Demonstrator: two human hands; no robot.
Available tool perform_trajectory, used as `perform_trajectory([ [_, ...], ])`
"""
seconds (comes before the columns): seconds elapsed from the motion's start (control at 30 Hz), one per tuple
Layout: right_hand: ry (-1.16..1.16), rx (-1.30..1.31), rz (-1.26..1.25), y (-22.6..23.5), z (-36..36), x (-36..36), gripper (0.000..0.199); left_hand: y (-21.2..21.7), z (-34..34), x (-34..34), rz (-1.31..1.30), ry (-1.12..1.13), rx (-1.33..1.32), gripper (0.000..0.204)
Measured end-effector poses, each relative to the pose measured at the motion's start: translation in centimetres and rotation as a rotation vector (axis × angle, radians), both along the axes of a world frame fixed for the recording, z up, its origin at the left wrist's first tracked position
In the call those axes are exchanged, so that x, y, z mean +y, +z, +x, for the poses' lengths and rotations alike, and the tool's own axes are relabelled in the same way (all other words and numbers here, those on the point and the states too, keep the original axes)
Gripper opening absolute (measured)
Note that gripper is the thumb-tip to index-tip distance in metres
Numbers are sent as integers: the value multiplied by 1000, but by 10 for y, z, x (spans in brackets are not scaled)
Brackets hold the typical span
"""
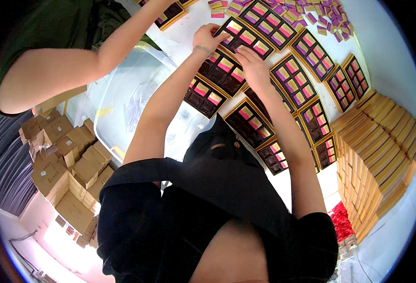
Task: The person places small, colorful rectangular blocks into the compartments of black and gold makeup palettes. They arrange the blocks in rows within the trays and then place clear plastic lids over the filled palettes. The task is performed by hand on a white table.
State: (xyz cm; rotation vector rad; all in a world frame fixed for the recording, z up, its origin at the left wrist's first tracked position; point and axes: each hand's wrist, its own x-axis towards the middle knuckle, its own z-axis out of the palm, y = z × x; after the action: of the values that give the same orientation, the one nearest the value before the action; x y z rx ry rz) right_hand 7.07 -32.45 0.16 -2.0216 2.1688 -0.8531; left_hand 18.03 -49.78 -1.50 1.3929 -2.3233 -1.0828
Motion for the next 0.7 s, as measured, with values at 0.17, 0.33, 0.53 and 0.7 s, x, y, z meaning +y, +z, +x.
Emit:
perform_trajectory([
  [0.17, 88, 204, 238, 2, -13, -2, 43, 6, -6, 3, 44, 14, -1, 51],
  [0.33, 83, 284, 267, 19, -5, 9, 55, 2, 1, 1, 85, 25, 36, 51],
  [0.53, -30, 121, 20, 35, -56, -8, 40, 12, -15, -19, 33, 19, -75, 53],
  [0.7, -577, 9, 336, 23, -176, -84, 20, 20, -128, -73, -448, -337, 180, 50],
])
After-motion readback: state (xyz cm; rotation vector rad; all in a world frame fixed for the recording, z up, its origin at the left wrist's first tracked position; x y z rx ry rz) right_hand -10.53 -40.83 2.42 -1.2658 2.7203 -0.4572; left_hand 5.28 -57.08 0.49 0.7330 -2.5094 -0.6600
